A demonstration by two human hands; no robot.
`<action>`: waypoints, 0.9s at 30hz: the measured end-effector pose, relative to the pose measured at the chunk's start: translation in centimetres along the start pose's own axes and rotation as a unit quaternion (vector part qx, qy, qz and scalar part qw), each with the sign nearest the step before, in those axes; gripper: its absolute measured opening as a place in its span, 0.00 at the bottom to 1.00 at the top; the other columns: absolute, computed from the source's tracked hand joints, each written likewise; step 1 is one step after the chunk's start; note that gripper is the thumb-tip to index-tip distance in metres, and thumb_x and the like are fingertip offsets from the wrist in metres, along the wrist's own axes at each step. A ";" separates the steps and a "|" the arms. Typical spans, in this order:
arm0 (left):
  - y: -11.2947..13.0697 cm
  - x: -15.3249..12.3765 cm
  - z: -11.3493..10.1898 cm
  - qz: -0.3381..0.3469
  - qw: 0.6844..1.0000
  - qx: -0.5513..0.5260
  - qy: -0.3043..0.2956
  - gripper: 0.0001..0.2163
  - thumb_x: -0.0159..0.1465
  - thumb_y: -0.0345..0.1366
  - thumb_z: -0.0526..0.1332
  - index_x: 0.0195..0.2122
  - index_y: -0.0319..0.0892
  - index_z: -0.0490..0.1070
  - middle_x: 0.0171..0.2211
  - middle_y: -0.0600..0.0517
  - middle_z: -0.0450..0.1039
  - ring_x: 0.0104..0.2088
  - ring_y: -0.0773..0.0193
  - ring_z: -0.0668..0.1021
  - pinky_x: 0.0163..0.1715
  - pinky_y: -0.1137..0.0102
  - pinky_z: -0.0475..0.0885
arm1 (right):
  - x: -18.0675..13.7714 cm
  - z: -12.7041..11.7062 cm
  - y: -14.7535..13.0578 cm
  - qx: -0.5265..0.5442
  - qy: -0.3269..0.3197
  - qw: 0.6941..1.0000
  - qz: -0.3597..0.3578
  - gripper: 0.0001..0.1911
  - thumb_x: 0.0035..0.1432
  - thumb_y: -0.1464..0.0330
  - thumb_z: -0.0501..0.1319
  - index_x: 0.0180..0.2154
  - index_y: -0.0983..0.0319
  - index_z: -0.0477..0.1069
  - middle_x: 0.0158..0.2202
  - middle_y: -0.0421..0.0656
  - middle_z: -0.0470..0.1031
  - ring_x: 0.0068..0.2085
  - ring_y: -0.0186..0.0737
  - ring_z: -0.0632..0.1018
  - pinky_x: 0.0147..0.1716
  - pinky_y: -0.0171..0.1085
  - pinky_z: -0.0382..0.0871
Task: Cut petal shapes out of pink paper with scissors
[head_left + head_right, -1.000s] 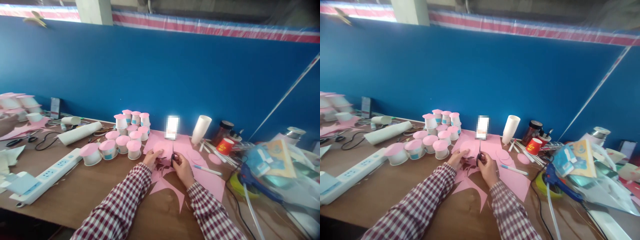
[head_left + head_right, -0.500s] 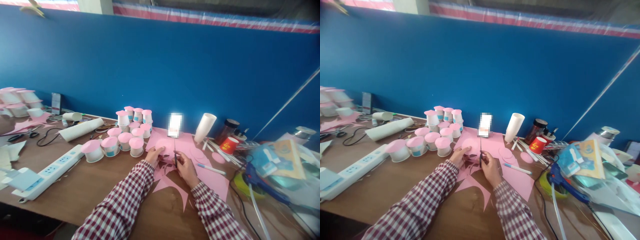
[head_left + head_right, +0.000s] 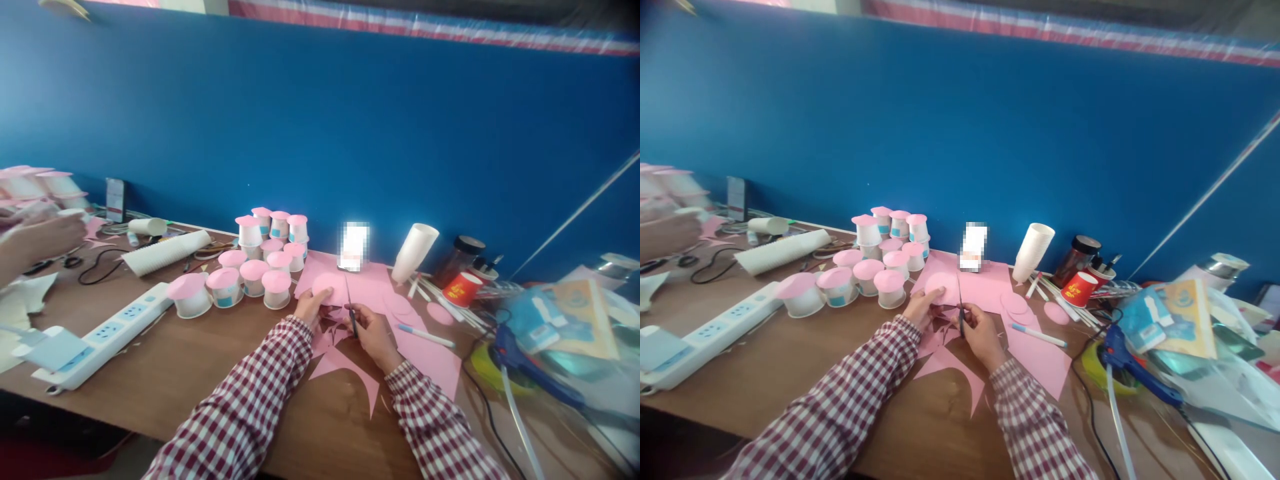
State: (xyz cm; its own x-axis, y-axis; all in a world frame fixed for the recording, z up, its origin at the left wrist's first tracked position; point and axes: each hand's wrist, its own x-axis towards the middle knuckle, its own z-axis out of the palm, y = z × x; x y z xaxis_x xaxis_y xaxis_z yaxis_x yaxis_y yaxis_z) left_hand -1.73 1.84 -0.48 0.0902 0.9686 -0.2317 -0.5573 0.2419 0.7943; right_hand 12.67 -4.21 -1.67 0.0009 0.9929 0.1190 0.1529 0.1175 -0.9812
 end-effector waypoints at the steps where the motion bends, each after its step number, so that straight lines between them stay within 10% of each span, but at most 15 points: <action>1: 0.0 0.0 0.0 -0.002 1.000 0.000 -0.003 0.09 0.50 0.32 0.68 0.30 0.34 0.71 0.24 0.51 0.70 0.21 0.71 0.72 0.16 0.79 0.69 | 0.0 0.0 0.1 0.000 -0.005 1.000 -0.003 0.19 0.51 0.61 0.63 0.45 0.62 0.70 0.25 0.37 0.70 0.26 0.32 0.71 0.25 0.31 0.67; 27: -0.2 0.0 -0.1 -0.017 1.000 -0.007 -0.005 0.09 0.50 0.31 0.68 0.30 0.34 0.71 0.24 0.51 0.71 0.20 0.72 0.72 0.16 0.79 0.70 | 0.1 -0.1 0.4 0.001 -0.016 1.000 -0.005 0.18 0.53 0.61 0.61 0.45 0.63 0.69 0.23 0.38 0.69 0.25 0.33 0.71 0.24 0.32 0.67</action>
State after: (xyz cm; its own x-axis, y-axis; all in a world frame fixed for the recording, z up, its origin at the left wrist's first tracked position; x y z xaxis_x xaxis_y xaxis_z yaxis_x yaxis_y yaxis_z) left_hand -1.68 1.79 -0.69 0.1172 0.9601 -0.2538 -0.5652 0.2747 0.7779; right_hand 12.79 -4.06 -2.01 -0.0329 0.9919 0.1231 0.1510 0.1267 -0.9804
